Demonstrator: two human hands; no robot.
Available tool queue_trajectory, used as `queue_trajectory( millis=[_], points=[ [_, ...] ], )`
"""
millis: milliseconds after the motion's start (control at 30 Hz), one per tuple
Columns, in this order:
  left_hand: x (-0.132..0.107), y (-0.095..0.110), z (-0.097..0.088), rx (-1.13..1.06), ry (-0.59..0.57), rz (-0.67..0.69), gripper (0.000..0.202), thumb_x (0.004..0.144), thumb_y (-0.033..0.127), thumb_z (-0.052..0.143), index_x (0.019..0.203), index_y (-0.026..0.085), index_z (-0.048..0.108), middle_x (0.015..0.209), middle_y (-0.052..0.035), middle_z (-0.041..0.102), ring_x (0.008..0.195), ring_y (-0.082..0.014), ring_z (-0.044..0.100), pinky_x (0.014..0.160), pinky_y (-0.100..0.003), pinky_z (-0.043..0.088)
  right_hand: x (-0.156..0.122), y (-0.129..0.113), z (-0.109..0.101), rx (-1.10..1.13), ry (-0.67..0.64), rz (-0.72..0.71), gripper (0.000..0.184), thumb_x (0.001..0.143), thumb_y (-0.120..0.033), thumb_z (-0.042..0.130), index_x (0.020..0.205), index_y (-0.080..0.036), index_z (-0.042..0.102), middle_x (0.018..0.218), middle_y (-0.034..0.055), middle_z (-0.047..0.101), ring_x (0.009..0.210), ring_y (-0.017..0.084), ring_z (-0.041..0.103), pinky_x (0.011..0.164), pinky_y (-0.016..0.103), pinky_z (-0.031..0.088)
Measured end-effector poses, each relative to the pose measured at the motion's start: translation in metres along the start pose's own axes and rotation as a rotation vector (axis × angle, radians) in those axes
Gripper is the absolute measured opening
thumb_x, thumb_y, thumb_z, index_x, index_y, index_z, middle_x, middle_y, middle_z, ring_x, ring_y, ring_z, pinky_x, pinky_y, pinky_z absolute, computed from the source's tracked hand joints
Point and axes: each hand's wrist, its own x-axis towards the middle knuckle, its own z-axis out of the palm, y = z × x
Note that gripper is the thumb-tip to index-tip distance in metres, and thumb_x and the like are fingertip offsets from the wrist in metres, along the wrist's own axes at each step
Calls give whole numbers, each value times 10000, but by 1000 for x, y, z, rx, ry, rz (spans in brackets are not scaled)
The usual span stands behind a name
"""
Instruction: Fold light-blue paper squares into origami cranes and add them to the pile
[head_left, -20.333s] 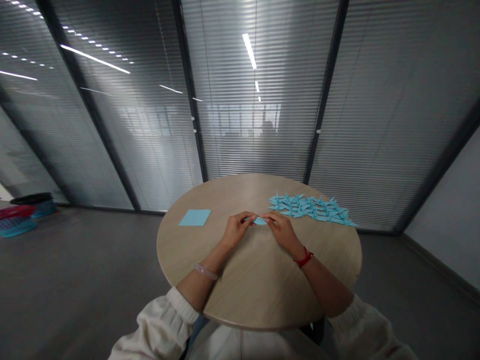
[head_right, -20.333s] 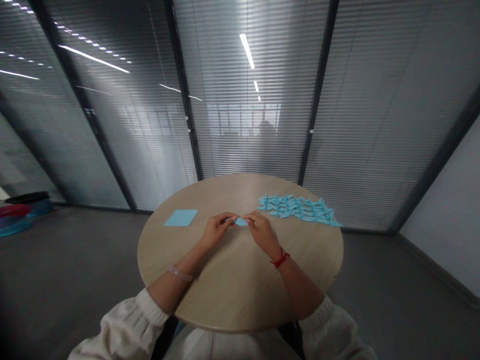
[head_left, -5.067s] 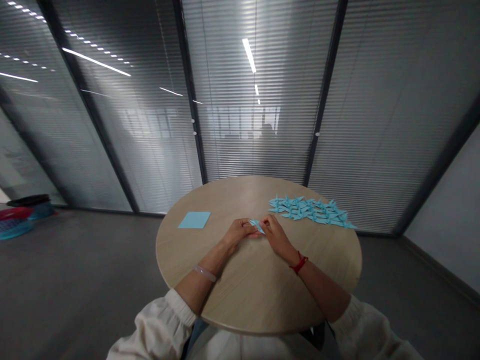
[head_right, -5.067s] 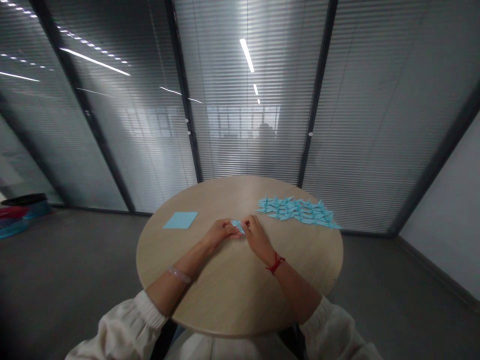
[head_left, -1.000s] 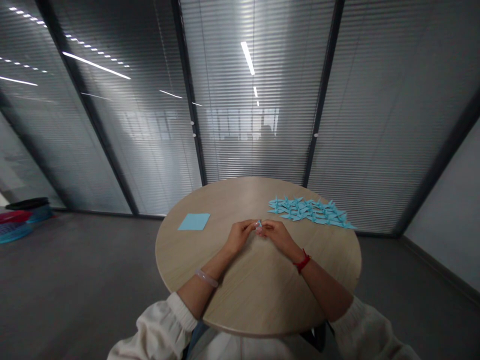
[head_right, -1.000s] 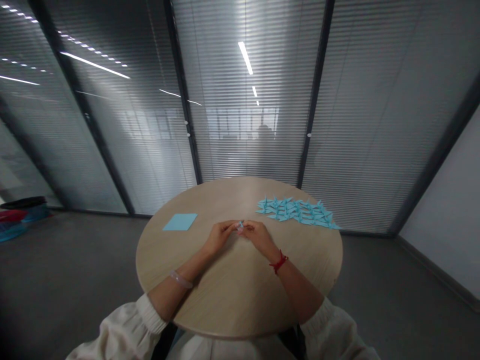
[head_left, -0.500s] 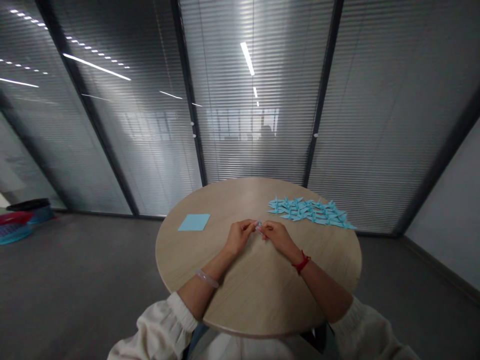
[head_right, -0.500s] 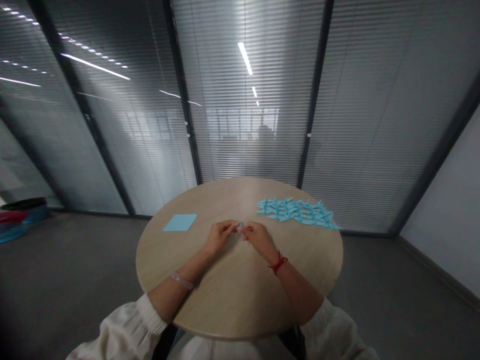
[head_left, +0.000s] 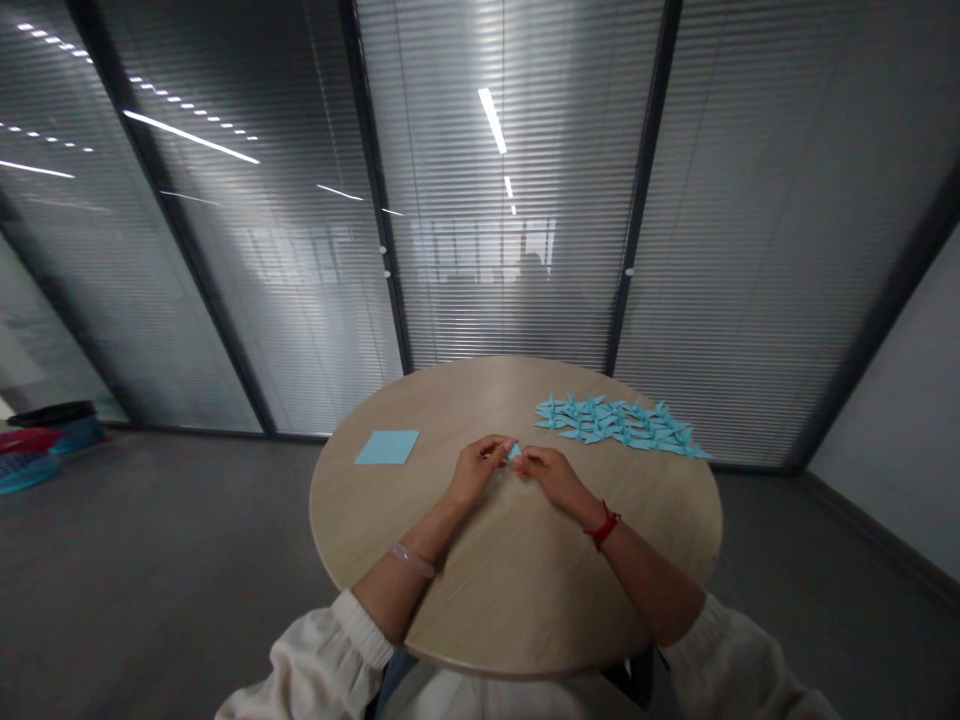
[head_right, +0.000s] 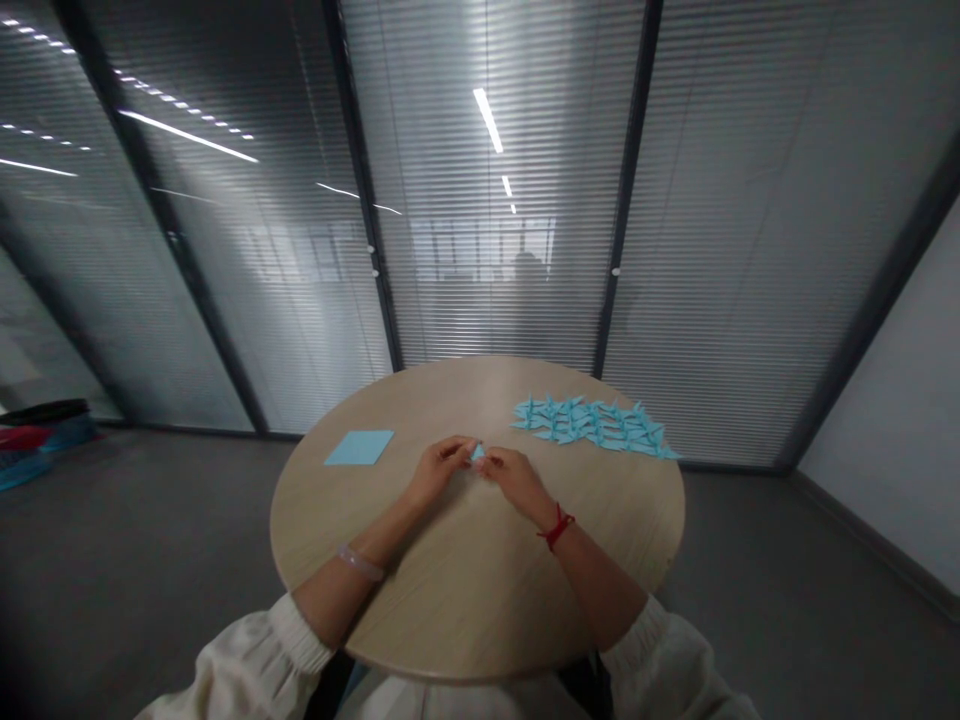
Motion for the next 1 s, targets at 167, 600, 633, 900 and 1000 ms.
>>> queue_trajectory(
  millis=[167, 600, 633, 900, 1000],
  points=[
    [0, -3, 0, 72, -4, 32, 381, 734, 487, 599, 763, 115, 678, 723, -63, 660, 629, -141, 564, 616, -256, 451, 0, 0, 1, 21, -57, -1, 295, 830, -345, 508, 611, -164, 588, 602, -2, 580, 605, 126, 520, 603, 226, 376],
    [-8, 8, 4, 172, 26, 105, 285, 834, 426, 471, 740, 162, 526, 580, 20, 563, 537, -108, 544, 561, -220, 424, -3, -9, 3, 0, -46, 35, 275, 844, -302, 481, 656, -168, 632, 561, -3, 613, 544, 111, 538, 572, 214, 393],
    [-8, 9, 4, 174, 27, 105, 284, 835, 427, 469, 742, 165, 523, 577, 21, 562, 538, -108, 543, 563, -220, 425, -3, -10, 3, 9, -47, 39, 276, 845, -305, 478, 663, -168, 632, 554, -4, 612, 537, 111, 538, 565, 212, 395],
    [-7, 8, 0, 217, 85, 101, 311, 818, 457, 488, 723, 165, 538, 548, 23, 539, 519, -112, 513, 534, -222, 396, -4, -12, 6, 72, -50, 46, 276, 852, -325, 457, 698, -165, 622, 573, 2, 624, 527, 110, 547, 554, 215, 417],
    [-7, 7, 0, 196, 81, 103, 322, 817, 463, 491, 725, 160, 547, 558, 22, 537, 527, -110, 512, 540, -223, 393, -5, -13, 2, 20, -42, 18, 270, 848, -301, 461, 678, -168, 622, 532, -9, 600, 502, 109, 534, 541, 214, 400]
  ],
)
